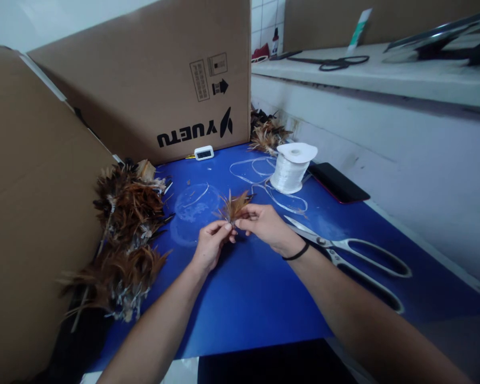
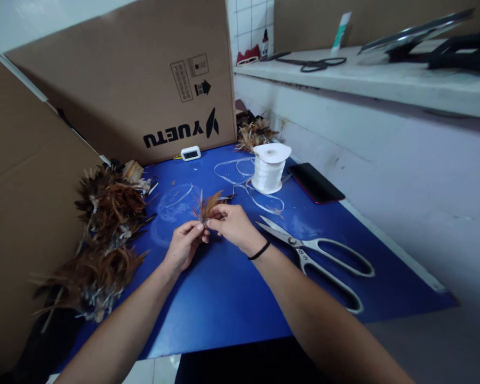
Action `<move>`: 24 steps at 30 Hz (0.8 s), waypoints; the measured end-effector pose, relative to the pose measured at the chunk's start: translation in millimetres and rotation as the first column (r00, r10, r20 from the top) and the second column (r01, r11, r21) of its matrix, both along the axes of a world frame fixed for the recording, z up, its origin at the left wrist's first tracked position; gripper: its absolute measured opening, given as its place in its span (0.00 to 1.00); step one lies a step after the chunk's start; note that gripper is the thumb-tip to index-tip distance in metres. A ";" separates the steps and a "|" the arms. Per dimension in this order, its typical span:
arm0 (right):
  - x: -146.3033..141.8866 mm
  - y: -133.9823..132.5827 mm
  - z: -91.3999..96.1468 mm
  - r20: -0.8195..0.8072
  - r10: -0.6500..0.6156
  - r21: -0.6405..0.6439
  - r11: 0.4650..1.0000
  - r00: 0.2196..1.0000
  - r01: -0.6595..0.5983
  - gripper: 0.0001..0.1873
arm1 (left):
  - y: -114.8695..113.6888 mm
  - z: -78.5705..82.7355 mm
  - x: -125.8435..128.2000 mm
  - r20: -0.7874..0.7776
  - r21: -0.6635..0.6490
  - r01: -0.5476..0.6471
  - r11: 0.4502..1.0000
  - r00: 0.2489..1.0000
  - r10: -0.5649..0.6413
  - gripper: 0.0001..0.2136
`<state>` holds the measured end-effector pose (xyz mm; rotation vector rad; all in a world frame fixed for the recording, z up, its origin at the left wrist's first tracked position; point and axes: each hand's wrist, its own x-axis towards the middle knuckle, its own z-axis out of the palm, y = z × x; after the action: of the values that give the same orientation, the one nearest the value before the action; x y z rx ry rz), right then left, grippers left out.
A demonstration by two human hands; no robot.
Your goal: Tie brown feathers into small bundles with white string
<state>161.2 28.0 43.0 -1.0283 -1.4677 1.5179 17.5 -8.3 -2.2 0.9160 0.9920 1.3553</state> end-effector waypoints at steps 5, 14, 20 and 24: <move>0.7 -4.5 -2.2 0.215 0.020 0.120 0.992 0.976 -0.047 0.07 | 0.2 -0.4 -1.9 -0.221 0.122 -0.126 0.984 0.963 0.151 0.06; -8.0 -20.0 -4.2 0.366 -0.367 0.686 0.727 0.855 0.018 0.08 | -5.5 6.1 -2.0 -0.595 0.420 -0.146 0.896 0.701 0.393 0.08; -9.9 -16.6 -7.7 0.378 -0.371 0.682 0.731 0.848 0.016 0.06 | -8.0 5.1 0.8 -0.695 0.476 -0.036 0.879 0.597 0.401 0.09; -9.3 -10.8 -8.5 0.220 -0.256 0.519 0.848 0.941 0.109 0.06 | -6.5 5.8 0.8 -0.622 0.339 -0.079 0.938 0.728 0.287 0.09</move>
<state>151.9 17.2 34.6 -1.0491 -1.7783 0.8003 18.2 -14.7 3.6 1.6394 1.4812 1.3841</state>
